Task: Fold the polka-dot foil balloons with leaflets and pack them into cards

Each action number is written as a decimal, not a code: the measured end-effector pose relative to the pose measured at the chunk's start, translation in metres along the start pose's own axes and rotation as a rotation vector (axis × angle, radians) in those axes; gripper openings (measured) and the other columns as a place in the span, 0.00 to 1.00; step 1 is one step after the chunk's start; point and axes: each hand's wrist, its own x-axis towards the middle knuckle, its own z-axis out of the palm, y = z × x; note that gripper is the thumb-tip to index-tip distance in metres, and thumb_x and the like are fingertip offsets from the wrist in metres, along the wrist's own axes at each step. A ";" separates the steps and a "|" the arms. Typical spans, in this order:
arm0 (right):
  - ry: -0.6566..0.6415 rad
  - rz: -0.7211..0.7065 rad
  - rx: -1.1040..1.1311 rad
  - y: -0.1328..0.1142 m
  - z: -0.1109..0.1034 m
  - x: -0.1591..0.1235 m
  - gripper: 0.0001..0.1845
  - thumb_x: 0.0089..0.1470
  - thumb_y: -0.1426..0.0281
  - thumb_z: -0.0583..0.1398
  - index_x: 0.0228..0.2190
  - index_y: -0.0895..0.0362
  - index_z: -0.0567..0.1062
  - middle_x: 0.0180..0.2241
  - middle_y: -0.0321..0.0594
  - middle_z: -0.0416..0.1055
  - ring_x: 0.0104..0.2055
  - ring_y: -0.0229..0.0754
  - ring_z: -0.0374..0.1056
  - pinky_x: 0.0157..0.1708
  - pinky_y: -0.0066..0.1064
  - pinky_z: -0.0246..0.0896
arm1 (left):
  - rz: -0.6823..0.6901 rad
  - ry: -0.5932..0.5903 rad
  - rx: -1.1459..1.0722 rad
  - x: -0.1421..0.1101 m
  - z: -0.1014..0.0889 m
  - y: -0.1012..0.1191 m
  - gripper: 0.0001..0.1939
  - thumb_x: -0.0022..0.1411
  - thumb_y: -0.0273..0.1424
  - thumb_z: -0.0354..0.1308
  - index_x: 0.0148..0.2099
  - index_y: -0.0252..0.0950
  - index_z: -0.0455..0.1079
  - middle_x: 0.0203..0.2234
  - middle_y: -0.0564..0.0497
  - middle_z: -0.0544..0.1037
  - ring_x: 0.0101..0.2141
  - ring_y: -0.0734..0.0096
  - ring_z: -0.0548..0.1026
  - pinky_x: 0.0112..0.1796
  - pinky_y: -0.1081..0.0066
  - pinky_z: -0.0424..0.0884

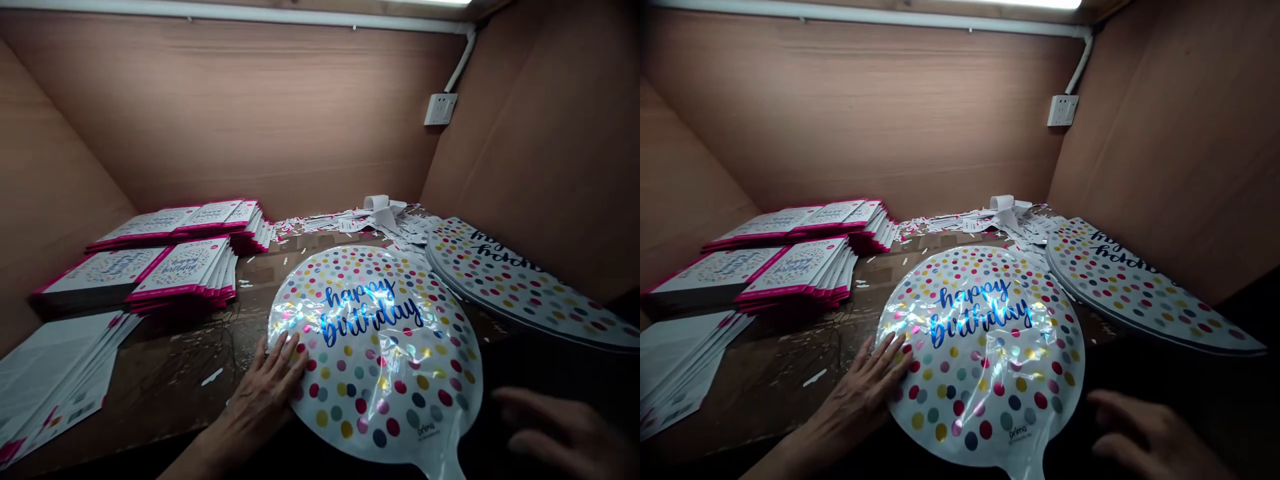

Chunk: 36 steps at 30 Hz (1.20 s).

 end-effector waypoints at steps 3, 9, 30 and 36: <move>0.185 -0.241 -0.315 0.023 -0.011 0.030 0.33 0.46 0.67 0.58 0.56 0.46 0.61 0.58 0.39 0.56 0.57 0.58 0.55 0.53 0.51 0.54 | 0.090 0.020 -0.036 0.000 0.000 0.001 0.30 0.63 0.32 0.49 0.65 0.40 0.45 0.62 0.44 0.48 0.61 0.50 0.46 0.56 0.46 0.49; 0.041 -0.575 -0.299 0.013 0.014 0.092 0.25 0.56 0.69 0.54 0.55 0.44 0.61 0.57 0.36 0.58 0.58 0.48 0.54 0.57 0.51 0.45 | 0.157 -0.062 -0.223 -0.001 0.000 -0.008 0.27 0.66 0.34 0.46 0.65 0.42 0.45 0.63 0.46 0.47 0.61 0.55 0.46 0.57 0.51 0.51; -0.183 -0.289 0.240 0.006 -0.008 0.128 0.17 0.54 0.65 0.52 0.41 0.50 0.77 0.46 0.40 0.71 0.51 0.49 0.64 0.52 0.41 0.59 | -0.049 -0.090 -0.689 0.008 -0.015 -0.032 0.18 0.63 0.28 0.44 0.54 0.39 0.65 0.54 0.48 0.67 0.54 0.62 0.64 0.56 0.60 0.56; -0.228 0.100 0.097 -0.015 -0.009 0.206 0.25 0.56 0.59 0.44 0.33 0.58 0.76 0.34 0.45 0.74 0.38 0.47 0.70 0.36 0.32 0.64 | -0.789 -0.198 -1.172 0.076 -0.016 -0.078 0.17 0.59 0.39 0.51 0.27 0.31 0.67 0.17 0.53 0.69 0.21 0.74 0.68 0.24 0.77 0.66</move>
